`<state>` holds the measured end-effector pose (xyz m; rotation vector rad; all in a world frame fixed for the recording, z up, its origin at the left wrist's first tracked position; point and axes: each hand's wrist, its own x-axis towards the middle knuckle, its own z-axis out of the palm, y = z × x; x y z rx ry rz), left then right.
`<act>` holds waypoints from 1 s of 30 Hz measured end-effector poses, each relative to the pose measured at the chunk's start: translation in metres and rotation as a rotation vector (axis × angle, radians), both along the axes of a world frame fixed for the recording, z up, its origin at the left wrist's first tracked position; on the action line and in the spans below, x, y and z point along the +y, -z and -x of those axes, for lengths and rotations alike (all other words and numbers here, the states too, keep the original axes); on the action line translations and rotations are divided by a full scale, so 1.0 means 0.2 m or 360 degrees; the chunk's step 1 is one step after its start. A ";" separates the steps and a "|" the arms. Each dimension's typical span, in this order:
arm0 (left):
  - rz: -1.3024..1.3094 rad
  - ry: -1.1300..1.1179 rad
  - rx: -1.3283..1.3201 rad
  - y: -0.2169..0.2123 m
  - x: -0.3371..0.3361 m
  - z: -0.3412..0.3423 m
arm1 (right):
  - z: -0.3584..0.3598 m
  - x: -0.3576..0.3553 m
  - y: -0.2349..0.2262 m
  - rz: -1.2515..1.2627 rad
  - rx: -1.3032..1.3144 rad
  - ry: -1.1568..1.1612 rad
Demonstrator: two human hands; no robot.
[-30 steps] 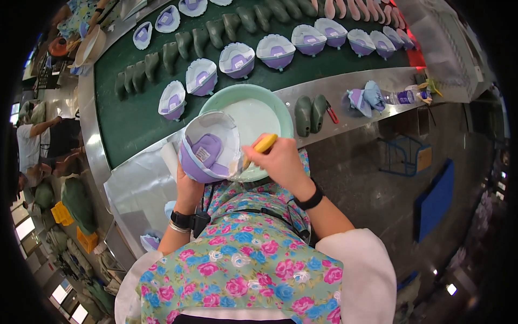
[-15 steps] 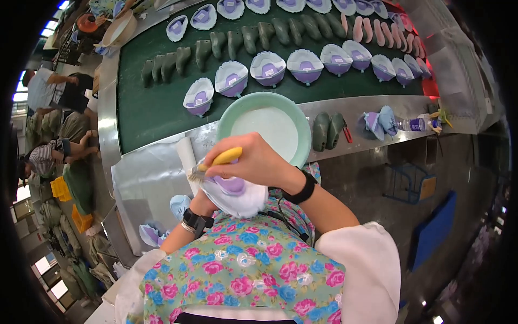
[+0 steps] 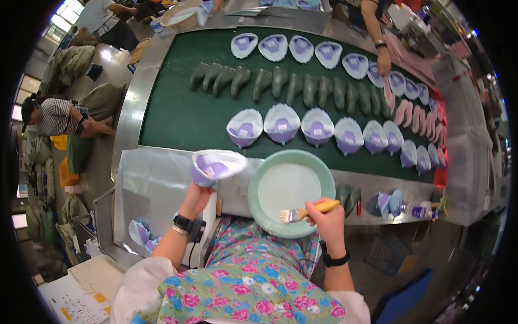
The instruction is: Applying primer or glue to the interior lining of shoe uppers using a brush.
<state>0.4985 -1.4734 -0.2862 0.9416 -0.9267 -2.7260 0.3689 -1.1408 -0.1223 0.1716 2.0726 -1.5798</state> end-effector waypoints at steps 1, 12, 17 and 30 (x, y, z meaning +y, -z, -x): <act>0.0175 -0.0093 0.0019 0.07 -0.10 0.06 | 0.02 -0.04 -0.01 -0.0010 0.0007 0.0014; 0.0051 -0.0238 -0.0376 0.69 -0.53 0.54 | 0.04 -0.42 0.09 -0.0287 -0.0053 -0.0273; 0.1028 0.0274 -0.0587 0.37 -0.69 -0.16 | 0.08 -0.52 0.05 -0.0258 0.0441 -0.0554; 0.1297 -0.0433 -0.1719 0.74 -0.12 -1.22 | -0.20 -1.00 0.21 -0.0155 0.0580 -0.1500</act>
